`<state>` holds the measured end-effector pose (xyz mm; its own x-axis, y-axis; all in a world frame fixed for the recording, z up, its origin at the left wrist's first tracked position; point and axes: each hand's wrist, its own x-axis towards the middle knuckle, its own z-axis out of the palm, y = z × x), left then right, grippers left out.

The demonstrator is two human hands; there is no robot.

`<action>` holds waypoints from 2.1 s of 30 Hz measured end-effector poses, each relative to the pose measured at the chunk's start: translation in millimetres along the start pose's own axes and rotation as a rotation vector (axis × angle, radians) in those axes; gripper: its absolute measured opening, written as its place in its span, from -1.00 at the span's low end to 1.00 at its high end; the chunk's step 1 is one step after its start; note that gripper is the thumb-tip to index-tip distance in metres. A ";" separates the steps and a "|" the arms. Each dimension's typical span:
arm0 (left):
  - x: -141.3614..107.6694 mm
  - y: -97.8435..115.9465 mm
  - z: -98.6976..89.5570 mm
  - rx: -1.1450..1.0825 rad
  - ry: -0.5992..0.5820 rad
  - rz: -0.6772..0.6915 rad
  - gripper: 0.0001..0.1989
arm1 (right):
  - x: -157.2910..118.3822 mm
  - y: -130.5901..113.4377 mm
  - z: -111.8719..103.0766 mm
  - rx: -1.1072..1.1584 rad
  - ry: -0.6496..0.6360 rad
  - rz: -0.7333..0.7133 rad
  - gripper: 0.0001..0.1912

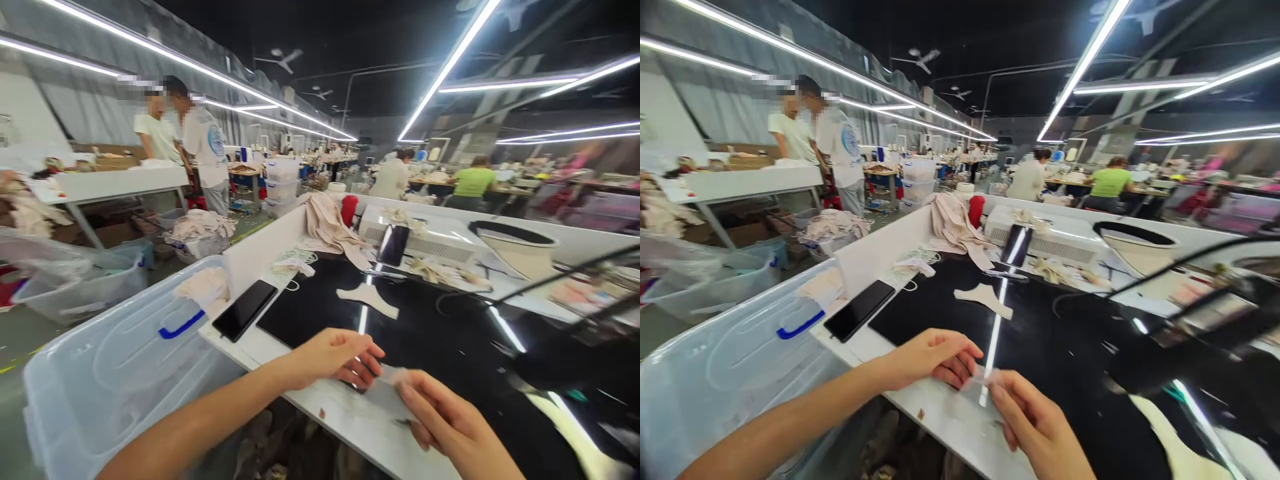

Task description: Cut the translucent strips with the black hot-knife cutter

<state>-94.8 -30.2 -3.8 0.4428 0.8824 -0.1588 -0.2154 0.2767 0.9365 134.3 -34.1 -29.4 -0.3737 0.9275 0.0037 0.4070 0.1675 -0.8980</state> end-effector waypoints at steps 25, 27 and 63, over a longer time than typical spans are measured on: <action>18.7 9.9 -13.1 0.367 0.120 -0.023 -0.70 | 0.3 -3.4 -14.4 0.268 0.023 0.196 -0.56; 21.4 10.2 -12.2 0.374 0.124 -0.028 -0.70 | 0.8 -0.4 -15.4 0.291 0.026 0.200 -0.54; 73.5 -7.9 -8.9 1.145 0.272 0.232 -0.83 | -9.0 62.0 -12.1 -0.829 0.405 -0.312 -0.60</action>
<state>-68.3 35.9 -25.7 0.2675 0.9562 0.1187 0.6944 -0.2768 0.6642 173.0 -28.0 -79.8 -0.3127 0.8202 0.4790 0.8538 0.4637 -0.2367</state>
